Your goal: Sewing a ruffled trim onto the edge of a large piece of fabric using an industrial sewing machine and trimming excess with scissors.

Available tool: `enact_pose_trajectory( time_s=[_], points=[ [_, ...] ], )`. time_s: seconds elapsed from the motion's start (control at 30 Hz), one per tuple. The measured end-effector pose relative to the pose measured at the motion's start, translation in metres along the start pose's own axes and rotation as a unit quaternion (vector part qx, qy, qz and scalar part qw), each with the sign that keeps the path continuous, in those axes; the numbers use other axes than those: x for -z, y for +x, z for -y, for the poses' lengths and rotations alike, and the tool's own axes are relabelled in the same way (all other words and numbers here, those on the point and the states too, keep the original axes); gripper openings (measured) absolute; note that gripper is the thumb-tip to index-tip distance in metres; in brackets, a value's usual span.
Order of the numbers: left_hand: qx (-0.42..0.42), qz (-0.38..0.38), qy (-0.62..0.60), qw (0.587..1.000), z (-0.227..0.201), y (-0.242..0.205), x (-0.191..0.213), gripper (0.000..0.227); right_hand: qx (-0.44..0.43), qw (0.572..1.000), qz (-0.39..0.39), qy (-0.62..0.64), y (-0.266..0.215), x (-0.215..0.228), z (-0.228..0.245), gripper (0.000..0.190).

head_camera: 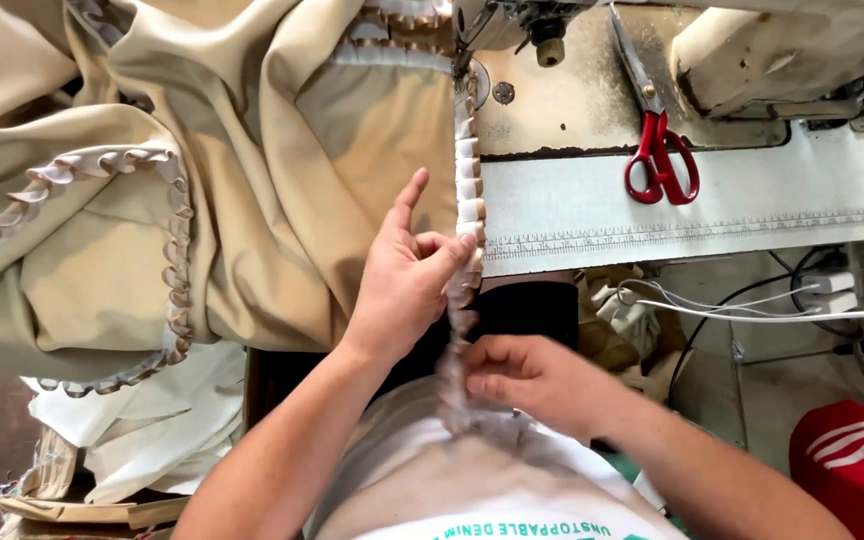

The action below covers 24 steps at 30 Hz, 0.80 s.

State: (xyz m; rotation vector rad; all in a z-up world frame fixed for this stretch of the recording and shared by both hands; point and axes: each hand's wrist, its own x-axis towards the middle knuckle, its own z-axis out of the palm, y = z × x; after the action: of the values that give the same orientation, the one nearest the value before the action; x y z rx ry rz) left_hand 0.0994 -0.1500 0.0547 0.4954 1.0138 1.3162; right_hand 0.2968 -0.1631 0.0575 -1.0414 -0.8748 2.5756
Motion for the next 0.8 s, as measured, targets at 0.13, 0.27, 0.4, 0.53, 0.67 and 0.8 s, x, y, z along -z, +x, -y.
enact_pose_trajectory(
  time_s=[0.13,0.27,0.4,0.53,0.67,0.8],
  points=[
    [-0.072,-0.055,0.227,0.97,-0.016,-0.01,-0.009,0.091,0.127,0.713,-0.262,-0.637,0.022,0.014,0.069,0.04],
    [-0.079,-0.048,0.3,0.949,-0.027,-0.011,-0.02,0.089,0.437,0.465,-0.244,-0.73,0.074,0.06,0.087,0.058],
    [-0.063,0.035,0.413,0.908,-0.028,0.024,0.003,0.079,0.535,0.362,-0.194,-0.739,0.092,0.078,0.108,0.056],
    [-0.457,0.019,0.734,0.502,-0.016,0.071,0.04,0.058,0.509,0.641,-0.239,-0.522,0.079,0.074,0.123,0.005],
    [-0.369,0.034,0.761,0.532,0.0,0.076,0.041,0.086,0.491,0.663,-0.214,-0.523,0.08,0.088,0.119,0.005],
    [-0.355,0.012,0.756,0.55,0.016,0.075,0.041,0.092,0.524,0.583,-0.138,-0.605,0.084,0.085,0.116,0.009]
  ],
)
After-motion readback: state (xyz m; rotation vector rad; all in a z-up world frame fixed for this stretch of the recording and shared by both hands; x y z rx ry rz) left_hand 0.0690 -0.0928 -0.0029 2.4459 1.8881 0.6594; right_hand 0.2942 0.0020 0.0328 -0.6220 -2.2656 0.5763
